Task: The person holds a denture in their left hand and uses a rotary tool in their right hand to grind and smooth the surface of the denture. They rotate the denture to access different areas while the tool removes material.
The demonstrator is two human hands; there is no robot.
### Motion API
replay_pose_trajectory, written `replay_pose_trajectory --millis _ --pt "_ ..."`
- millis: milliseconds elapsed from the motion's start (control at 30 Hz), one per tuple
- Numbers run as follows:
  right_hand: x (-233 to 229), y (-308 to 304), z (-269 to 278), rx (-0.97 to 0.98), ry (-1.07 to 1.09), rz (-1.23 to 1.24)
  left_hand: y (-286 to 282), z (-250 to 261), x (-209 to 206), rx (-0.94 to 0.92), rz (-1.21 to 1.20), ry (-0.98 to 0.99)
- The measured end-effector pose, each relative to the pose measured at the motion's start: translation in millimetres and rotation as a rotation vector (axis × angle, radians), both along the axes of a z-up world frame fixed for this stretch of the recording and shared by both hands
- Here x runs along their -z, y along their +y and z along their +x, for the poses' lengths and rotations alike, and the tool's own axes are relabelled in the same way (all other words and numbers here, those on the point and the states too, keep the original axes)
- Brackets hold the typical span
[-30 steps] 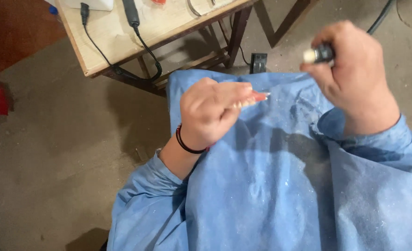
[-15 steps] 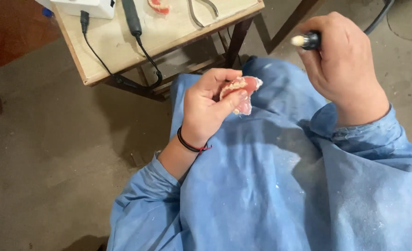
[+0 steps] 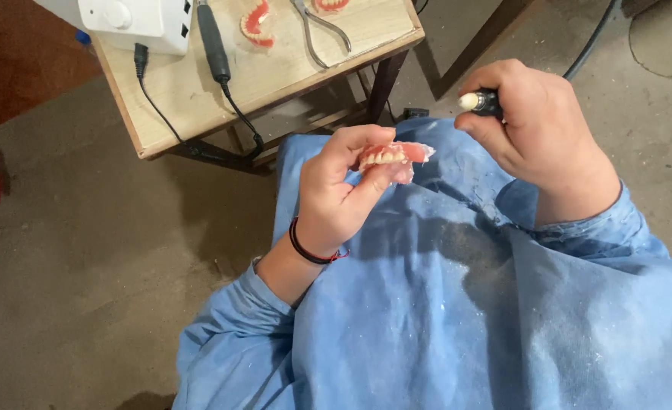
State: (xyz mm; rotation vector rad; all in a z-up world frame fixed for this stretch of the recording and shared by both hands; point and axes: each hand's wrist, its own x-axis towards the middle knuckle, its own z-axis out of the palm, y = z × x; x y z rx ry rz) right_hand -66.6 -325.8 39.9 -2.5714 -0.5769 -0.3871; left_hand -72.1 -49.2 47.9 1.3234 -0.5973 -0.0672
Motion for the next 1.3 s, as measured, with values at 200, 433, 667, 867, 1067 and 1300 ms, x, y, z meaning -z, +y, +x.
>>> replay_pose_trajectory --millis 200,433,667,867,1067,1300 --pt "2 -8 0 0.000 0.011 0.117 -9 4 7 0.014 -0.016 0.145" --pt "-10 -4 -2 -0.034 0.072 0.218 -18 9 -4 -0.002 0.049 0.196" --pt "-6 -9 2 -0.012 0.054 0.216 -21 11 -1 -0.023 0.111 0.175" --pt "-8 2 2 -0.093 0.108 0.204 -23 9 1 0.066 -0.043 0.193" --pt "-11 15 -5 -0.117 0.346 0.391 -32 9 9 0.122 -0.195 0.220" --pt "-16 25 -5 -0.171 0.499 0.685 -41 11 7 0.129 -0.154 0.125"
